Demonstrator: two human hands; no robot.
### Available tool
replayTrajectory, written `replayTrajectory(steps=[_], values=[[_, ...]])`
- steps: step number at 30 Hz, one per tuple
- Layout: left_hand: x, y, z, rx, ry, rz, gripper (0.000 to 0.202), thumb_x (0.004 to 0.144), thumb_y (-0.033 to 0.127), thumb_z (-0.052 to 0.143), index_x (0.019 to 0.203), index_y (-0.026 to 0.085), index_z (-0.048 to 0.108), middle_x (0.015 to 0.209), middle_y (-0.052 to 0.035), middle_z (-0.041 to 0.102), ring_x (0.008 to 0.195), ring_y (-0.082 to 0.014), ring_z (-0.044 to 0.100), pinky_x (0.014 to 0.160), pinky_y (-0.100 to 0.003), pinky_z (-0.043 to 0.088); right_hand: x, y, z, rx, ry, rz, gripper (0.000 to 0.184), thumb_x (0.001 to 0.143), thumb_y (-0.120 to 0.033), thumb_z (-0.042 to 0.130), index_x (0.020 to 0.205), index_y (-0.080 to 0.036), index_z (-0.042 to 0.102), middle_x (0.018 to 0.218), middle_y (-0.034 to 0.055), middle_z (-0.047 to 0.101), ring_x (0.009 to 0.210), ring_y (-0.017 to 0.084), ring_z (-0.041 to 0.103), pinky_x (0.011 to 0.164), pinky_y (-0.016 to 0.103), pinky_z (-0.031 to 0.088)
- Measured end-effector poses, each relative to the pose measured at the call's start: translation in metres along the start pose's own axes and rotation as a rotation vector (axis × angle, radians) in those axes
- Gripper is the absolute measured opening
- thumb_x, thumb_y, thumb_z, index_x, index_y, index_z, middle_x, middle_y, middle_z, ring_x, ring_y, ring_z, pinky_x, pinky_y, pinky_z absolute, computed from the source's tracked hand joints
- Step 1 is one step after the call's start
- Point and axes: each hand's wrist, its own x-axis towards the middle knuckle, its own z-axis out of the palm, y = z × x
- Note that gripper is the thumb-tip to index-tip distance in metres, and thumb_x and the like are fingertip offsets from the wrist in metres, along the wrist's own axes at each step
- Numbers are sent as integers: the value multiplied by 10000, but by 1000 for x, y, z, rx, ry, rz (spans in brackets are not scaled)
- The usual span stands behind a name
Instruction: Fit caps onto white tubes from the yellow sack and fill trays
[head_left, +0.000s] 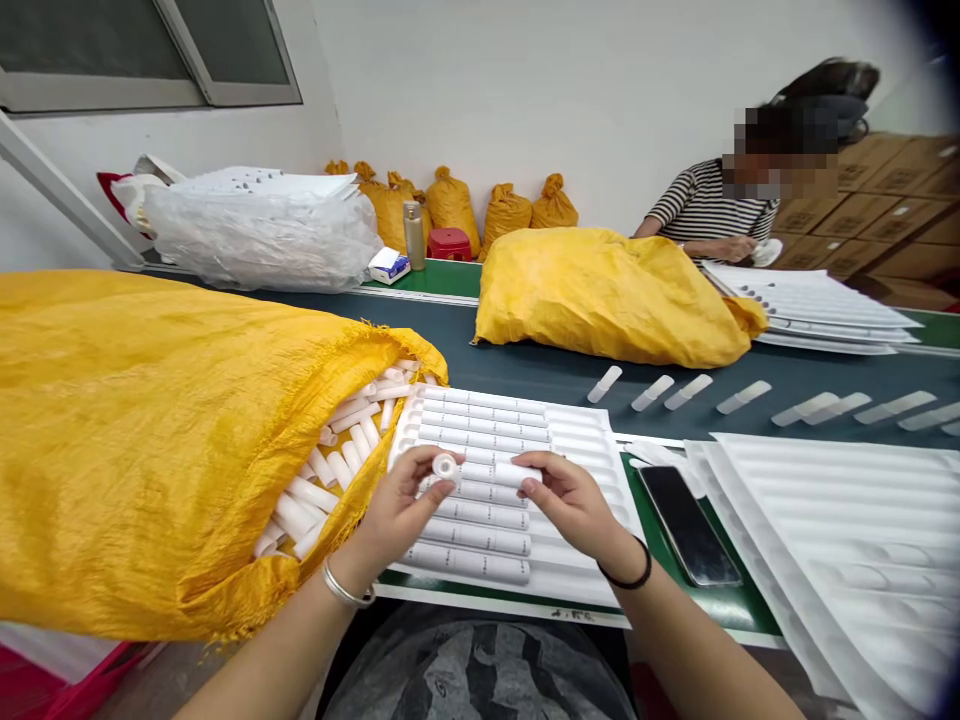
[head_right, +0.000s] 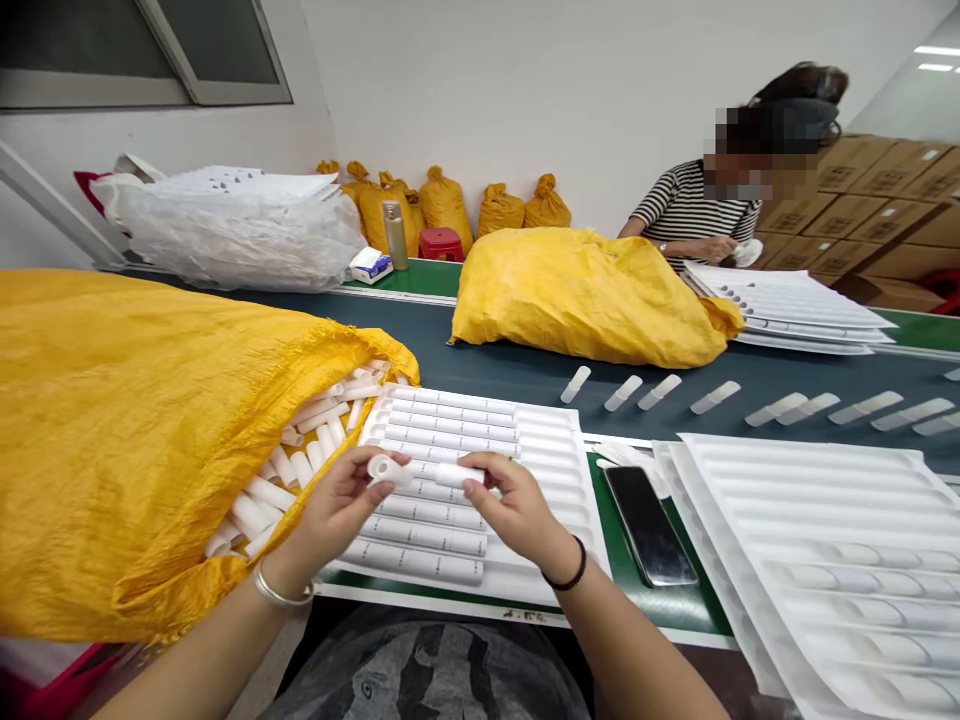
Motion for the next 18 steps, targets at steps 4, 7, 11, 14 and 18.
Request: replayTrajectory(steps=[4,7,11,14,18], values=[[-1,10,16,203,-123,121,306,924,242,512,1227,217,548,1120,-78,643,1053,-185,588,921,-357,479,3,-17,0,44,-34,-190,262,914,-266,544,1167,-234,606,1034,74,633,913,176,623,787,330,540],[1,16,11,360,-195,239,357,924,230,512,1280,228,521,1076,-63,665,998,-178,594,883,-349,488,5,-25,-9,-106,-122,-344,289,910,-190,538,1186,-240,608,1085,90,611,1040,191,589,895,357,514],[3,22,1,437,-121,209,531,885,308,581,1376,205,405,1196,-101,622,1022,-195,594,894,-362,497,6,-28,-10,-147,-59,-390,301,903,-167,536,1190,-241,592,1082,89,620,1045,194,593,895,358,521],[5,25,-6,416,-128,55,428,898,341,550,1295,193,500,1187,-100,628,995,-192,619,831,-321,527,6,-26,-8,-140,41,-376,276,899,-188,552,1163,-252,596,1059,81,639,1036,207,603,891,377,522],[8,29,-13,397,-167,84,273,910,293,535,1145,178,611,1038,-64,687,956,-173,640,855,-290,512,7,-23,-10,-143,35,-367,281,891,-204,582,1167,-257,599,1046,72,656,1006,195,616,873,353,522]])
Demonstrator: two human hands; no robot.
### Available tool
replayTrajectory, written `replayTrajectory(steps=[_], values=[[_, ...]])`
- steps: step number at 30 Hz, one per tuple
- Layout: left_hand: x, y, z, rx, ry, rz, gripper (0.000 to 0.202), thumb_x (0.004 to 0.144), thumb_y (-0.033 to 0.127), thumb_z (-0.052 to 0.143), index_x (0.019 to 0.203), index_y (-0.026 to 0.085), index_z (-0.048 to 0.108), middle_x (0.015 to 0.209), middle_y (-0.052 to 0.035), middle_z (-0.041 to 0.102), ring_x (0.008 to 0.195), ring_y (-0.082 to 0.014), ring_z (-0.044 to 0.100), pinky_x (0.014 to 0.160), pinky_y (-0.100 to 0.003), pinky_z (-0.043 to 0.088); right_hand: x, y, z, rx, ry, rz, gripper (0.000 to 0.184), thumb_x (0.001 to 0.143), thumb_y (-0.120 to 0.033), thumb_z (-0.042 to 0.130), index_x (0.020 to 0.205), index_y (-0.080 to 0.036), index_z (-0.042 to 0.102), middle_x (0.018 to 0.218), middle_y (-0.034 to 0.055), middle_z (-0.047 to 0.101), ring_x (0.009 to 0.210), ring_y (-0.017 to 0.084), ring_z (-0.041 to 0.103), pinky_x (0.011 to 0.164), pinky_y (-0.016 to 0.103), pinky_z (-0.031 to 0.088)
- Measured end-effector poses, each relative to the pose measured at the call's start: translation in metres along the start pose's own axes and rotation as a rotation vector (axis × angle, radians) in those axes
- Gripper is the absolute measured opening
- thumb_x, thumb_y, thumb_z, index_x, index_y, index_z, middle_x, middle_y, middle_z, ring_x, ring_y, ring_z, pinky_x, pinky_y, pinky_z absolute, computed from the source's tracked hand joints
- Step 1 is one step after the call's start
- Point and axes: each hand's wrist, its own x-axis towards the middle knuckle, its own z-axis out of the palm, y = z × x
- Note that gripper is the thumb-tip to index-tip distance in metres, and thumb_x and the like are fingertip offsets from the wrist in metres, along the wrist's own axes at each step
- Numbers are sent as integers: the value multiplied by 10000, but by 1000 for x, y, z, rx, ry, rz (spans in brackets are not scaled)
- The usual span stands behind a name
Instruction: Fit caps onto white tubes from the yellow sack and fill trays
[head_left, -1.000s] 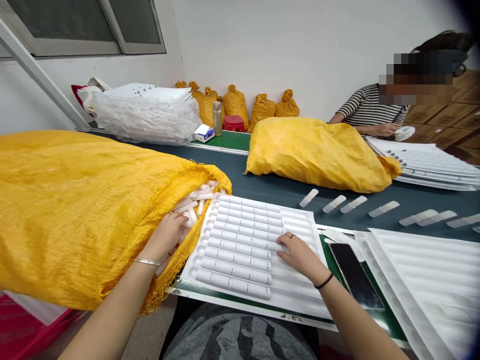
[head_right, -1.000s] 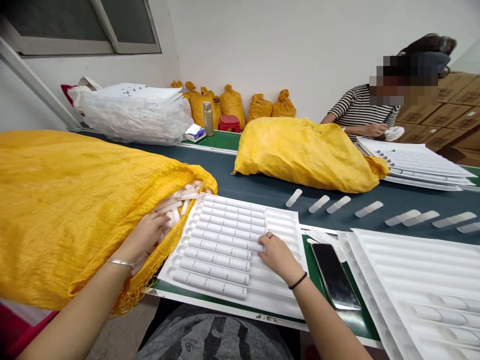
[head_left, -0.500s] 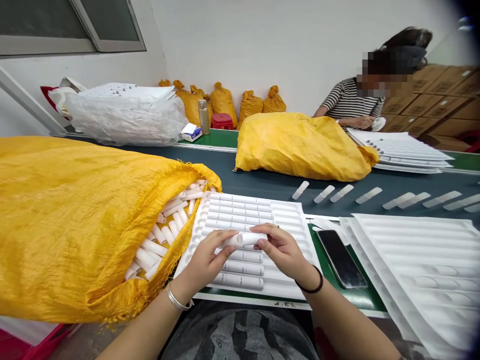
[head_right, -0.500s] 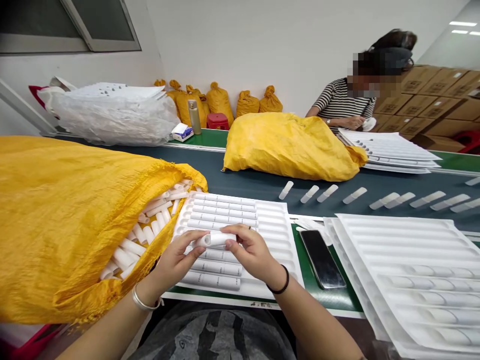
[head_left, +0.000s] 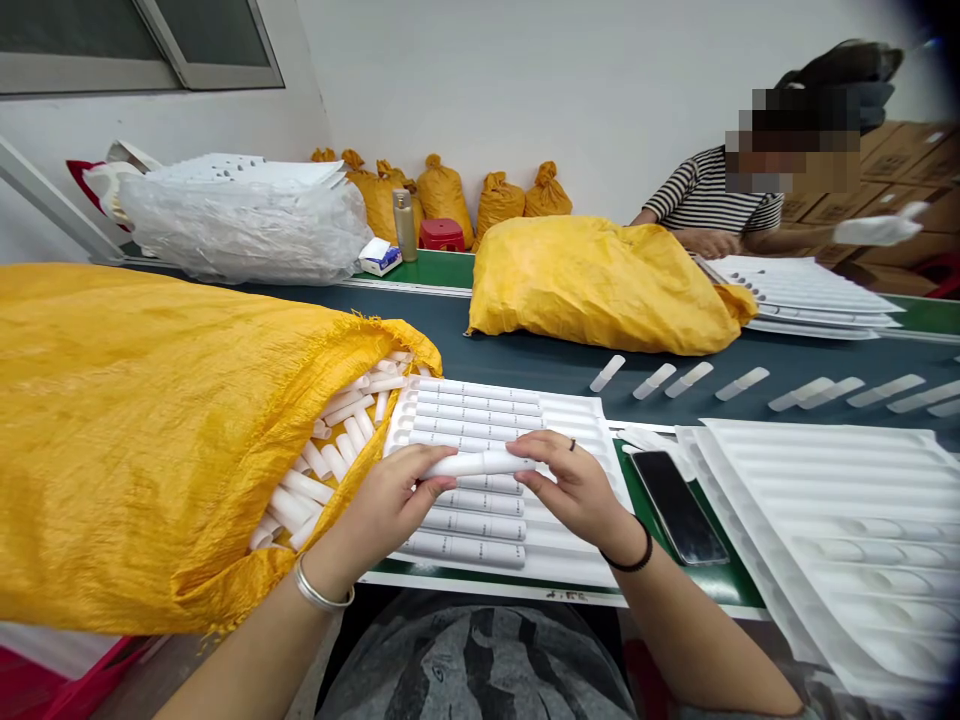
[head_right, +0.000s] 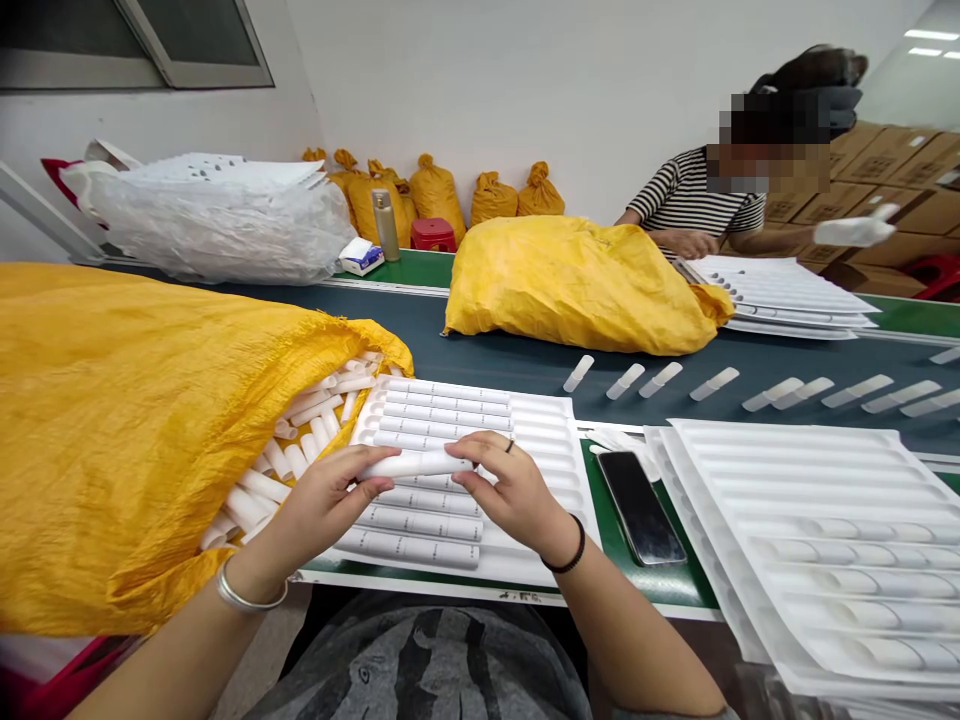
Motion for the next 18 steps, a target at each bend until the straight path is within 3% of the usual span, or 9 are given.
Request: replayTrajectory(steps=[5,11,16,18], values=[[0,7,0,65,120,131,263,904,211,545,1158,154,586,1021,-74,679,966,-162,626,871,-276,505,1,1,-4,1,-12,47,275,891,-274,595,1164,-247,614,1012,72,676,928,186,634,809,328,527],[0,12,1,169,183,245,350,893,141,539,1240,182,527,1031,-82,651,969,-184,600,862,-321,513,-1,0,2,148,-12,285,299,865,-387,617,1106,-215,661,879,63,671,697,149,624,599,267,531],[-3,15,11,193,181,290,404,875,77,522,1268,164,483,1002,-94,641,914,-188,592,808,-332,526,-6,-3,10,236,-26,313,294,869,-375,611,1113,-215,646,933,72,676,752,158,644,621,266,544],[-7,14,20,200,150,288,403,879,80,513,1272,160,472,1000,-94,640,911,-187,591,808,-331,526,-10,-2,16,191,-87,302,284,889,-359,584,1128,-216,635,962,74,680,791,161,649,672,274,546]])
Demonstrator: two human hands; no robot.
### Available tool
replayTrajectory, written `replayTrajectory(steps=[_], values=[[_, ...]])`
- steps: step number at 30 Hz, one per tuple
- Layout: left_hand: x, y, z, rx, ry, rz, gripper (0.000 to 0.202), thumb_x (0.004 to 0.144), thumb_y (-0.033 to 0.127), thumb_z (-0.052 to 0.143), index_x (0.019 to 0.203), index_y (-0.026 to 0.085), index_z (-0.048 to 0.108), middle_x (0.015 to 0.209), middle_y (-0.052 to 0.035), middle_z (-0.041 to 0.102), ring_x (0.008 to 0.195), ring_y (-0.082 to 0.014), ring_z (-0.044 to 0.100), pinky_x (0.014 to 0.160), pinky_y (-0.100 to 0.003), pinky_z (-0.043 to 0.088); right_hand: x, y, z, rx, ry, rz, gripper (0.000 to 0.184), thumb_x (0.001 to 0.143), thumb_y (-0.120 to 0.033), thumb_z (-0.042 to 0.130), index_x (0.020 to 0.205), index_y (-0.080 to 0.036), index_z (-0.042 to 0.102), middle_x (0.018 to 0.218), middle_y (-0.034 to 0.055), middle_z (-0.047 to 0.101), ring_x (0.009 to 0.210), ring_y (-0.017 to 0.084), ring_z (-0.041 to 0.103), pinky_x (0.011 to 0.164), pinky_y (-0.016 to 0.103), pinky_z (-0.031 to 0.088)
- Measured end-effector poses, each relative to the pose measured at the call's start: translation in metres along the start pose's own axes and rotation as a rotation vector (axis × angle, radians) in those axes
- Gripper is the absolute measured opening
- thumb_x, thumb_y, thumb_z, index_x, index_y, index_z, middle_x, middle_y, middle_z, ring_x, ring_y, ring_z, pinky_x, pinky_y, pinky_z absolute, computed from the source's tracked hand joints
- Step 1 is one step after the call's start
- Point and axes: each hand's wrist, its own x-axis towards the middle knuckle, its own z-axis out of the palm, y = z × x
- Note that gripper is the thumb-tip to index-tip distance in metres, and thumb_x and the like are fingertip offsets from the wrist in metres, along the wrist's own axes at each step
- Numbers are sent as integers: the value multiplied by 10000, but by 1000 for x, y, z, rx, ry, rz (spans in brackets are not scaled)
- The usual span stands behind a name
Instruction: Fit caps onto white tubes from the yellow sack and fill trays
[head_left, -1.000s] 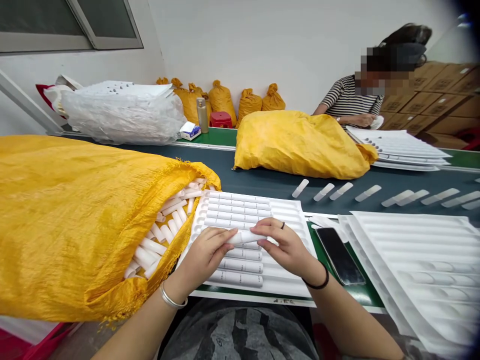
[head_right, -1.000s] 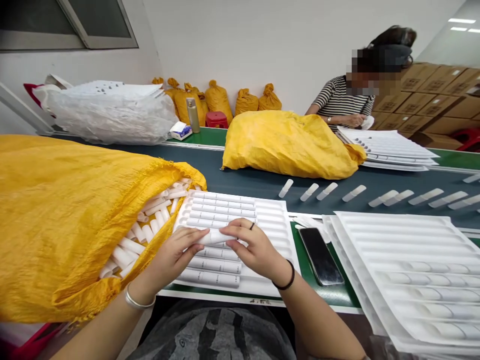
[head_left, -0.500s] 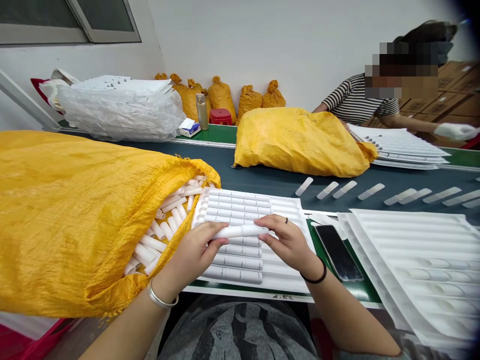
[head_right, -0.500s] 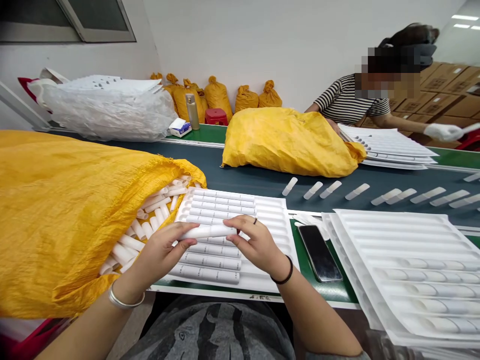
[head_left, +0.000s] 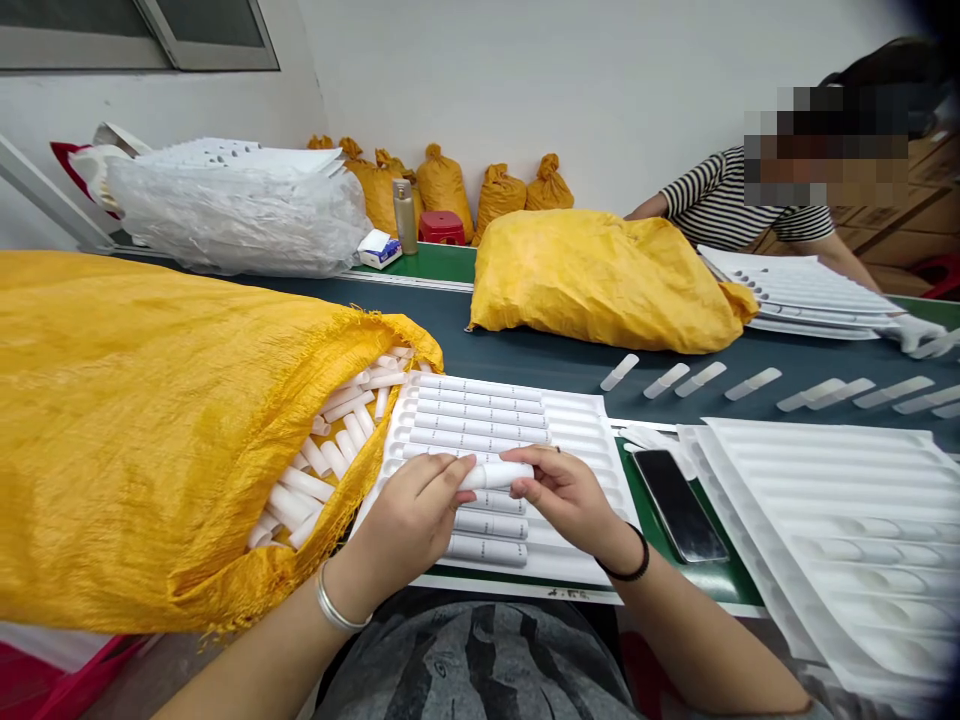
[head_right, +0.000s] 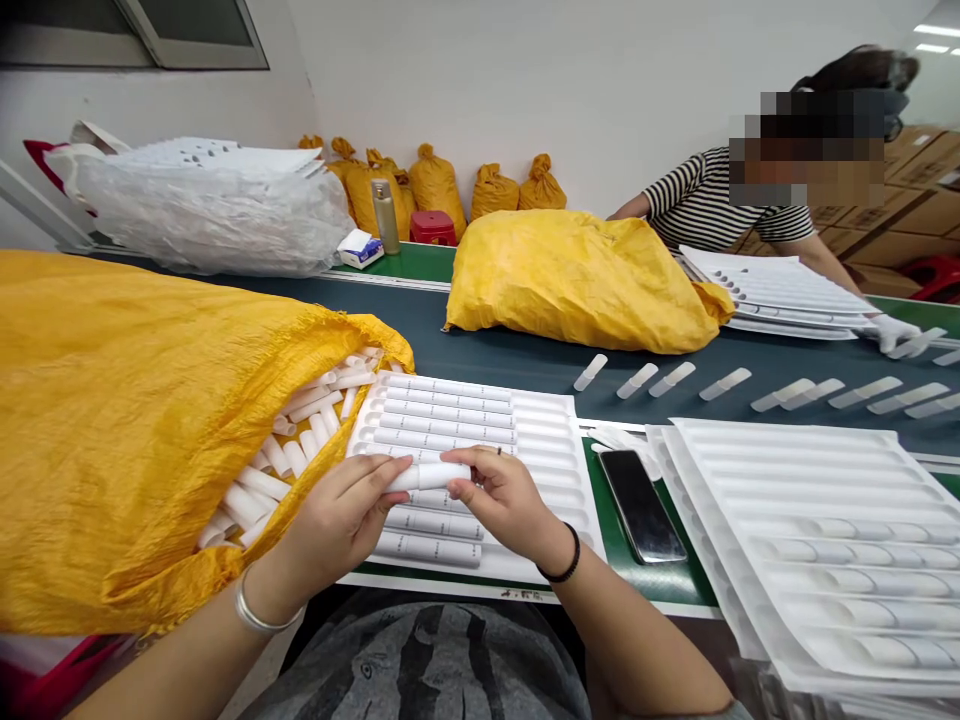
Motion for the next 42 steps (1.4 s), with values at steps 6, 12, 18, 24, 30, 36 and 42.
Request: replayTrajectory(steps=[6,12,18,24,30,36,42], values=[[-25,-44,10,177,-183,-146,485,901,268,517,1353,130,409,1192,-154,586,1107,-259,549,941,-408,480,19,41,4,-585,-196,45,192,764,-261,701,935,-176,679,936,82,645,860,201,608,777,314,502],[-65,-132,-32,461,-484,-605,336,855,141,362,1002,170,663,1144,-160,584,1067,-334,545,884,-468,453,88,113,-82,-781,248,480,293,875,-255,485,1097,-92,583,1015,147,647,928,213,593,789,290,449],[-80,-152,-40,327,-433,-661,321,758,132,421,953,175,672,1084,-136,616,999,-301,579,895,-425,440,114,149,-129,-787,237,777,273,739,-288,675,905,-71,664,891,159,685,837,252,643,720,299,450],[-70,-126,-44,161,23,-712,369,890,356,432,1159,148,575,1188,-118,625,1097,-259,578,966,-388,433,83,119,-111,-835,191,691,335,868,-339,515,1022,-65,631,1045,219,642,1033,310,589,866,396,431],[-30,-80,-25,-259,301,-625,310,795,323,667,1079,203,644,1136,-64,660,1100,-235,589,1019,-373,420,18,98,-45,-662,-186,384,215,790,-209,607,992,-194,680,1019,69,663,907,205,628,819,293,485],[4,-51,-7,-1422,667,-995,211,831,214,645,1041,192,634,964,-32,698,858,-114,666,730,-186,560,5,82,-35,-627,47,241,179,771,-143,566,946,-146,602,963,112,615,909,260,578,812,403,481],[18,-24,12,-1677,608,-1182,272,799,55,622,1043,174,631,962,-20,687,800,-74,671,721,-151,567,8,21,-10,169,84,97,200,866,-279,569,1055,-213,566,941,54,621,811,174,625,722,329,534]])
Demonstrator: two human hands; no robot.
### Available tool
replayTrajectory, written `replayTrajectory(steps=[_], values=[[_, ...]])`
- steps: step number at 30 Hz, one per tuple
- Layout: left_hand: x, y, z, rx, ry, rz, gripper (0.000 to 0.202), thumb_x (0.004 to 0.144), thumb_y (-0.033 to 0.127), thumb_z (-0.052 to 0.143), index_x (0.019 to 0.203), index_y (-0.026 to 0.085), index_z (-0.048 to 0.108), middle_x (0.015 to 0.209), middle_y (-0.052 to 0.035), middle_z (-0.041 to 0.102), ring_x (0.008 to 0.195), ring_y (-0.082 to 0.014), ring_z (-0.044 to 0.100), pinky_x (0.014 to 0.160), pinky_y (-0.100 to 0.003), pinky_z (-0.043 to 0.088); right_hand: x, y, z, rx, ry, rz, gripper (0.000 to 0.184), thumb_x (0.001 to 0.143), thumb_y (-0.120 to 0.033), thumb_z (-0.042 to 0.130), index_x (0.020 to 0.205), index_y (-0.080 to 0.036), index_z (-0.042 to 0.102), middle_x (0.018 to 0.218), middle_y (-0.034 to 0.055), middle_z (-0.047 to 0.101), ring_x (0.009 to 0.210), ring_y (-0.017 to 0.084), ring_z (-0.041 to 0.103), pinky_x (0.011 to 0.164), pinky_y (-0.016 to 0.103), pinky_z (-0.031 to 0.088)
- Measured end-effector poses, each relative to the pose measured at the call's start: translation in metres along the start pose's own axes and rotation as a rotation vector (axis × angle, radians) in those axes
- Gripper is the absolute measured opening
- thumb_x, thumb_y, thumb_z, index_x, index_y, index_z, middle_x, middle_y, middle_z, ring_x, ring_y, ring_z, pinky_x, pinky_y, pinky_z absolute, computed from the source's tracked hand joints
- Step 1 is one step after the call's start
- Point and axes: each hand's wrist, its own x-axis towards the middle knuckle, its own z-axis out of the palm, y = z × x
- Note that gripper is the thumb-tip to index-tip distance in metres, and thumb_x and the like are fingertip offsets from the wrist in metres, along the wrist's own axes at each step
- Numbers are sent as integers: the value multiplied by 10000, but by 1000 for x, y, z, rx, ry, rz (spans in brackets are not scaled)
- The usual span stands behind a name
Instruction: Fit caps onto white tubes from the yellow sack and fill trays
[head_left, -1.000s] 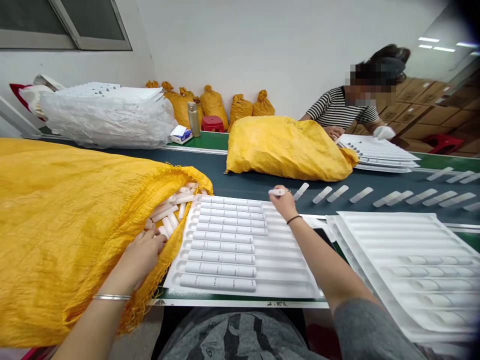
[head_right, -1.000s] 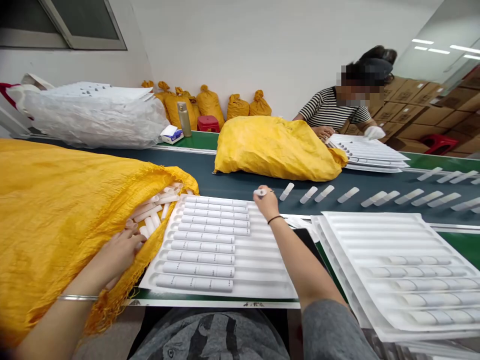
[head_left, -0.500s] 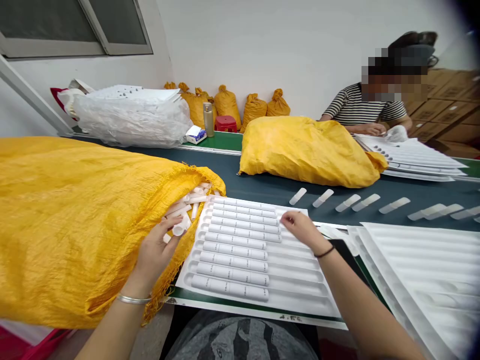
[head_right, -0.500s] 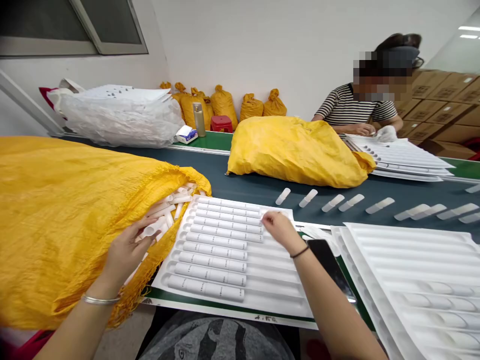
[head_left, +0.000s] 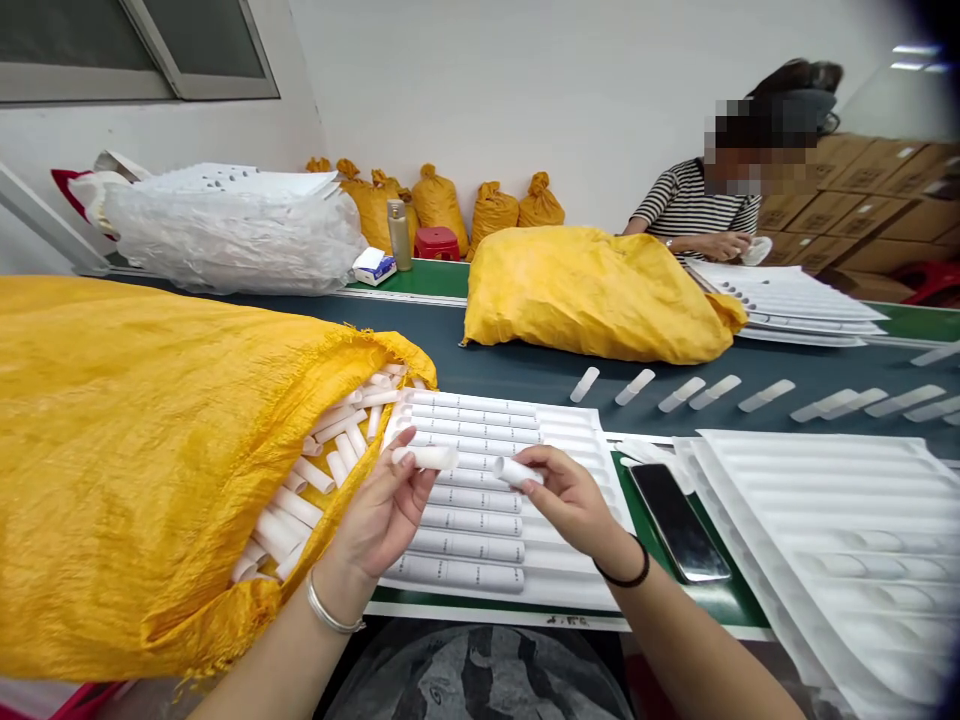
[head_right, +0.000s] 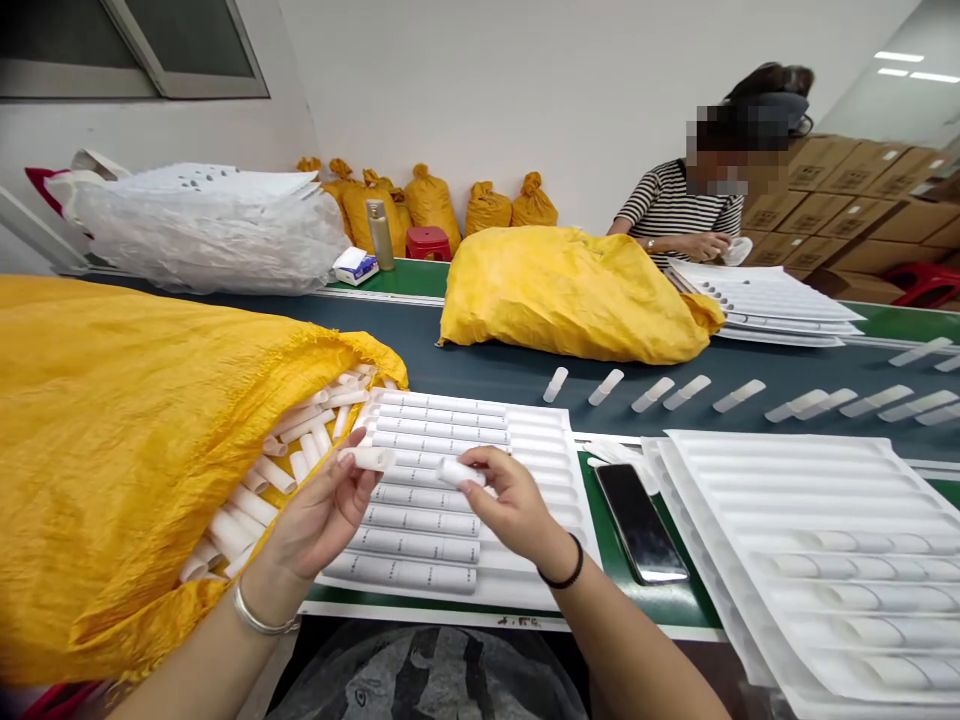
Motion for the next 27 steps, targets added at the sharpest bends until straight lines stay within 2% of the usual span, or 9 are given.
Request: replayTrajectory(steps=[3,6,9,12,14,16,20,23,27], values=[[-2,-12,-1,191,-104,44,274,699,156,765,942,179,641,914,-1,690,817,-92,670,770,-178,556,4,-14,13,182,-11,-67,235,875,-294,594,1101,-229,584,932,50,615,763,153,633,655,293,546],[-4,-9,-6,592,-180,178,293,682,294,791,914,172,660,779,12,680,698,-95,642,666,-181,533,11,-21,4,-3,64,-230,250,868,-234,612,1118,-245,626,1049,80,600,997,198,600,845,350,525],[-9,3,-8,1034,-217,301,308,747,355,727,990,171,684,709,5,665,632,-107,596,588,-202,489,14,-25,-11,-229,-81,-356,314,895,-155,548,1179,-265,623,1134,90,558,1095,200,550,929,372,485],[-15,12,-6,1255,-279,351,325,798,372,667,1063,184,678,877,-36,704,752,-155,630,670,-253,508,14,-28,-15,-329,-183,-408,348,903,-128,523,1221,-251,592,1113,92,571,1066,185,561,902,352,497],[-18,13,-4,1335,-309,451,316,817,355,650,1087,192,671,948,-49,706,823,-175,641,725,-275,514,14,-27,-13,-352,-153,-410,331,898,-157,554,1218,-237,576,1078,88,604,1034,183,577,889,347,500],[-20,12,-3,1396,-352,616,293,825,315,648,1090,191,668,964,-54,706,864,-181,643,765,-280,511,14,-25,-8,-358,-130,-398,306,892,-195,583,1195,-228,575,1038,79,633,985,180,598,852,331,509],[-22,8,-2,1401,-466,883,277,839,214,631,1114,190,649,965,-57,704,898,-171,642,805,-272,500,14,-22,-2,-332,-119,-376,278,893,-235,590,1170,-225,579,1002,70,651,905,169,623,781,302,517],[-25,4,0,1344,-464,886,300,830,187,632,1128,216,648,964,-55,704,887,-181,641,797,-283,499,10,-24,-1,-305,-101,-412,289,905,-224,564,1193,-230,559,1024,75,640,945,178,613,814,316,509],[-29,-7,-3,1273,-436,724,296,800,205,663,1091,255,683,939,-61,708,877,-209,643,795,-296,490,-1,-24,7,-345,-153,-437,326,915,-203,533,1239,-228,513,1034,80,634,964,181,603,837,318,499]])
